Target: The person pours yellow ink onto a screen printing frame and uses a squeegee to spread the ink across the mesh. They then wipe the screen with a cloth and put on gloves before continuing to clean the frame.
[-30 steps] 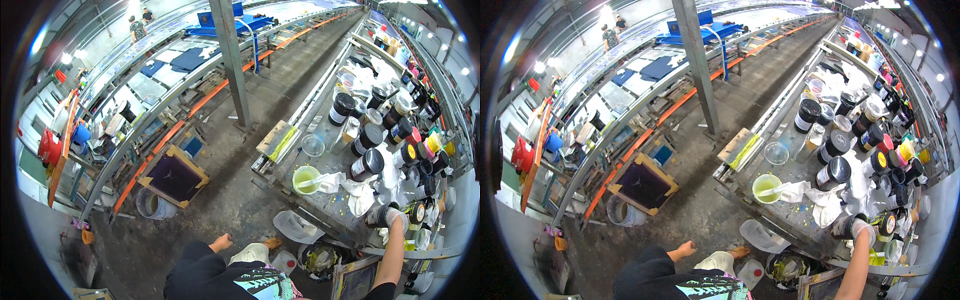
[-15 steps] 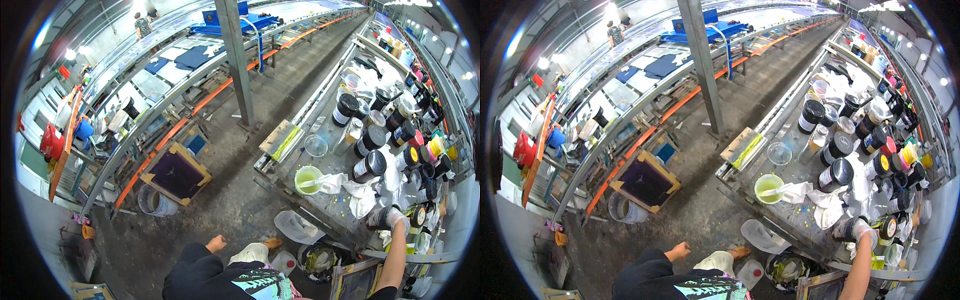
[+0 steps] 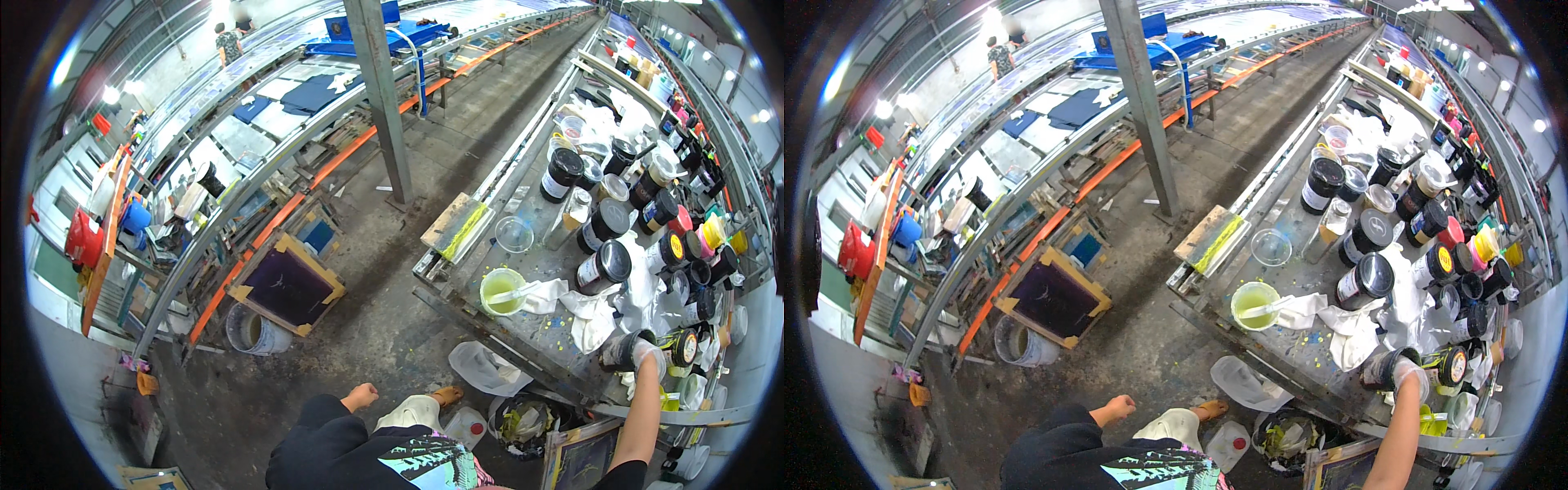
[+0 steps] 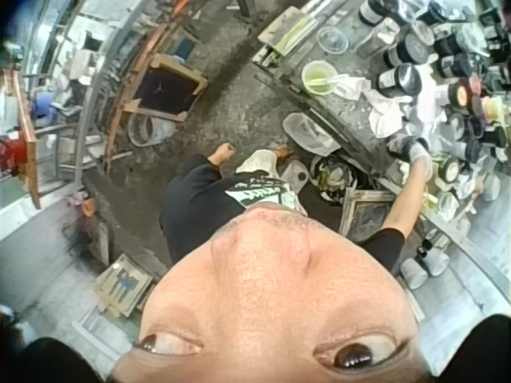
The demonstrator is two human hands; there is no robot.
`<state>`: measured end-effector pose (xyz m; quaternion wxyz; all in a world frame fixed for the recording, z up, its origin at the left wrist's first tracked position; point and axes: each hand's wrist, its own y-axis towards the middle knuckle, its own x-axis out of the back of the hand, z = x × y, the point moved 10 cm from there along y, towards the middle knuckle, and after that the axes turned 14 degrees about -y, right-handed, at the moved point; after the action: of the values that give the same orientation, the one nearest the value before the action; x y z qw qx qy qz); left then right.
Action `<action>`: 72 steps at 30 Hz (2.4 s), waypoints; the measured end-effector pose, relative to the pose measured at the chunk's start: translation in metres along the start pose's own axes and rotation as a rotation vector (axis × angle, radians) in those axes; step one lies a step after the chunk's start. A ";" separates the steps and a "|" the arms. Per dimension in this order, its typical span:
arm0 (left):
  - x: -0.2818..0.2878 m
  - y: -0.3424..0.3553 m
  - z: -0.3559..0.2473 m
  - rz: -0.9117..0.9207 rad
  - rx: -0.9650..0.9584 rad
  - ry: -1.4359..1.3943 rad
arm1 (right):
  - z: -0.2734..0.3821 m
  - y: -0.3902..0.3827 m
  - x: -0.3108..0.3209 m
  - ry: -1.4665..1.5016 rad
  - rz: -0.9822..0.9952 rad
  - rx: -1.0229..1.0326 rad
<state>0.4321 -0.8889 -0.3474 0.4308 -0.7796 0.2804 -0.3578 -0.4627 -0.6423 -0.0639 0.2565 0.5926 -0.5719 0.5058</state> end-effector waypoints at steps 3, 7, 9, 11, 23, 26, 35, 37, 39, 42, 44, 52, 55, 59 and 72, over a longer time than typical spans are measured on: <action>0.005 0.004 -0.006 0.013 0.013 0.015 | -0.005 0.017 -0.008 0.037 0.017 -0.017; 0.007 0.023 -0.040 -0.002 -0.093 0.027 | -0.029 0.061 -0.027 -0.231 0.066 0.153; 0.009 0.039 -0.056 -0.017 -0.166 0.027 | -0.028 0.068 -0.009 -0.357 -0.050 0.361; 0.012 -0.026 0.046 -0.090 0.017 -0.061 | 0.101 0.007 0.014 -0.453 -0.058 0.589; 0.016 -0.005 0.002 -0.063 -0.040 0.024 | 0.087 0.031 -0.053 -0.281 -0.094 0.643; -0.031 0.059 -0.065 0.055 -0.205 -0.027 | -0.011 0.080 -0.037 -0.611 -0.274 0.670; -0.001 0.021 -0.005 -0.016 -0.081 0.018 | 0.037 0.014 0.004 -0.377 -0.380 0.502; -0.003 0.020 -0.003 -0.019 -0.066 -0.012 | 0.040 0.012 0.010 -0.402 -0.415 0.504; -0.003 0.023 -0.006 -0.022 -0.074 -0.019 | 0.038 0.009 0.013 -0.420 -0.440 0.500; 0.000 0.032 -0.010 -0.020 -0.095 -0.014 | 0.036 0.006 0.013 -0.466 -0.480 0.512; -0.003 0.032 0.004 -0.014 -0.060 -0.041 | 0.044 0.008 0.012 -0.464 -0.475 0.512; -0.004 0.030 -0.005 0.002 -0.082 0.027 | 0.055 0.010 0.005 -0.596 -0.393 0.609; -0.002 0.040 -0.007 0.003 -0.112 0.039 | 0.065 0.001 -0.004 -0.923 -0.352 0.874; 0.003 0.028 -0.010 -0.008 -0.089 0.039 | 0.079 -0.028 0.030 -0.574 -0.026 0.911; -0.007 0.042 -0.037 0.034 -0.127 0.054 | 0.057 -0.017 0.028 -0.592 -0.535 0.856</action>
<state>0.3929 -0.9208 -0.3725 0.3785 -0.7906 0.3275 -0.3529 -0.4337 -0.7004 -0.0540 -0.0575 0.8835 -0.1943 0.4224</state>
